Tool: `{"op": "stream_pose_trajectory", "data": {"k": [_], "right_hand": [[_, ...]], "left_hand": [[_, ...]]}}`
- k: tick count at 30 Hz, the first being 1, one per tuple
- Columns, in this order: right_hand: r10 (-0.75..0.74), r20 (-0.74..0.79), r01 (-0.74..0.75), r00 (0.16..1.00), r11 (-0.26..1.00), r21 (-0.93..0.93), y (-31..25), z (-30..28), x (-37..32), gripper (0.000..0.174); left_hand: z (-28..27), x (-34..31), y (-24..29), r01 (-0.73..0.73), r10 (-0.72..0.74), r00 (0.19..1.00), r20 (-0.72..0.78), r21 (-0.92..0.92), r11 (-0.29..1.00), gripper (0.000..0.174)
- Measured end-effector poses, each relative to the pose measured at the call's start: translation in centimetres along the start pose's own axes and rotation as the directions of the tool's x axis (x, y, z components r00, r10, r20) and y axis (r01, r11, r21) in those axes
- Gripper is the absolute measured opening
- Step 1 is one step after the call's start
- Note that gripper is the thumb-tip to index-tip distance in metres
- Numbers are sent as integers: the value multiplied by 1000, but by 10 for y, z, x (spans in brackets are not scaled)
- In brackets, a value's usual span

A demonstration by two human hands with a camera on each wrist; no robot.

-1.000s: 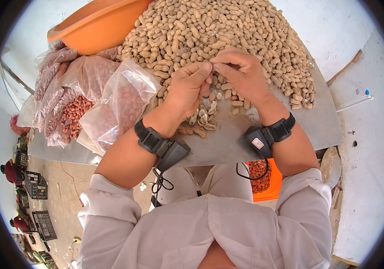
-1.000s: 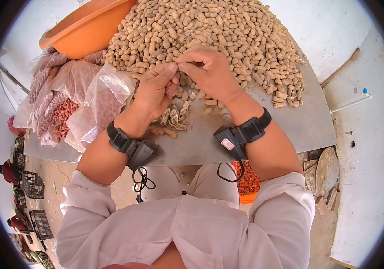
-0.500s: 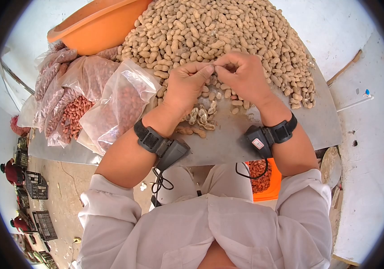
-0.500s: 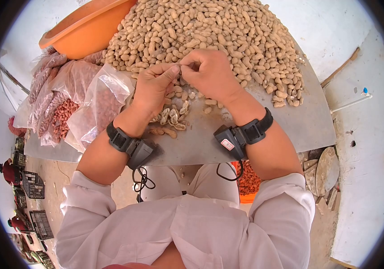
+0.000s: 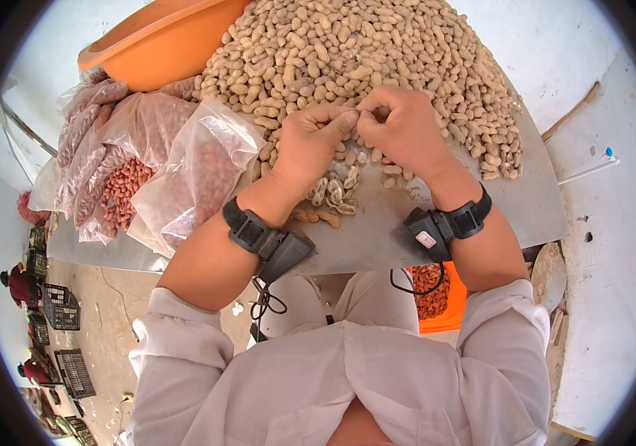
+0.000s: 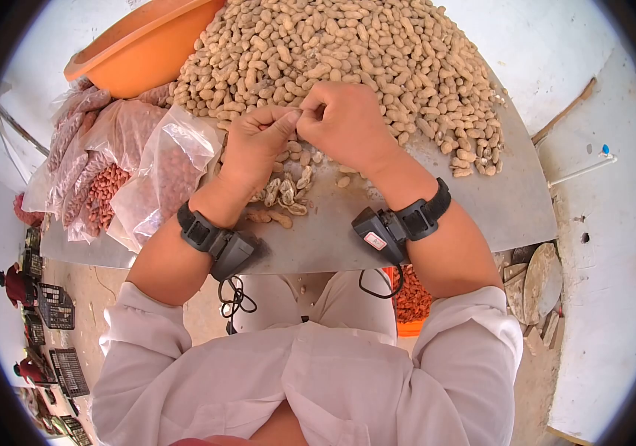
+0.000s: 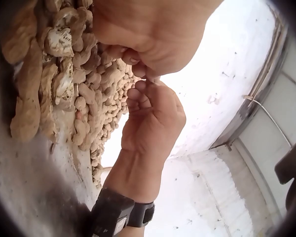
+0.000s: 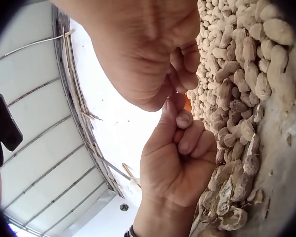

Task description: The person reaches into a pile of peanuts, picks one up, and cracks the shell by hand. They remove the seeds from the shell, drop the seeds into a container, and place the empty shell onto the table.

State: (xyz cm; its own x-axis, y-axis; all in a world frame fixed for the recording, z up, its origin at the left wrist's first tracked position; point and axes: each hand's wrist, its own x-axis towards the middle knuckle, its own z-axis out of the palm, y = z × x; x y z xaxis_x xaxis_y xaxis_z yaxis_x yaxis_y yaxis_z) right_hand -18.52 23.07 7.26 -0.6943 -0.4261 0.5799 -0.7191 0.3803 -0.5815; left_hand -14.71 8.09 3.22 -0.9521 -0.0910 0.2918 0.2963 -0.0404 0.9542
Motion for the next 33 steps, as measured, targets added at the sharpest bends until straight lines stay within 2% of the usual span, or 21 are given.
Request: {"op": "stream_pose_trajectory", "data": {"k": [2, 5, 9, 12, 15, 18, 21, 24, 27, 30, 33], "right_hand": [[-3, -8, 3, 1000, 1000, 7, 1, 0, 0, 10], [33, -6, -33, 999, 999, 26, -1, 0, -1, 10], [107, 15, -107, 994, 990, 94, 0, 0, -1, 9], [64, -27, -61, 998, 994, 95, 4, 2, 0, 10], [-15, -126, 37, 992, 983, 178, 18, 6, 2, 11], [5, -5, -5, 1000, 999, 33, 25, 2, 6, 13], [-71, -1, 71, 998, 997, 22, 21, 3, 4, 10], [24, -69, -2, 997, 952, 306, 28, 11, 5, 12], [56, -34, -28, 998, 836, 547, 21, 8, 2, 18], [-11, 6, 7, 1000, 880, 475, 25, 7, 3, 21], [-3, 4, 1, 1000, 881, 473, 22, 8, 2, 22]], "left_hand": [[0, 2, -6, -39, 39, 999, -4, 23, 999, 16], [0, -1, 2, 2, -2, 1000, 6, 40, 999, 17], [-2, 0, -1, -19, 20, 999, 32, -19, 1000, 17], [0, -1, 2, 17, -15, 1000, 22, -69, 997, 17], [1, -1, 5, 62, -65, 998, -16, -144, 988, 18], [1, 0, 7, 108, -119, 992, -33, -240, 965, 19], [-2, 0, 6, 125, -137, 991, -16, -304, 944, 20], [-4, 3, 2, 118, -129, 992, -10, -340, 933, 20], [-4, 3, 1, 99, -111, 994, -15, -349, 932, 21], [-3, 3, 2, 96, -109, 994, -19, -334, 937, 21], [-4, 2, 2, 101, -112, 994, -13, -331, 938, 21]]}}
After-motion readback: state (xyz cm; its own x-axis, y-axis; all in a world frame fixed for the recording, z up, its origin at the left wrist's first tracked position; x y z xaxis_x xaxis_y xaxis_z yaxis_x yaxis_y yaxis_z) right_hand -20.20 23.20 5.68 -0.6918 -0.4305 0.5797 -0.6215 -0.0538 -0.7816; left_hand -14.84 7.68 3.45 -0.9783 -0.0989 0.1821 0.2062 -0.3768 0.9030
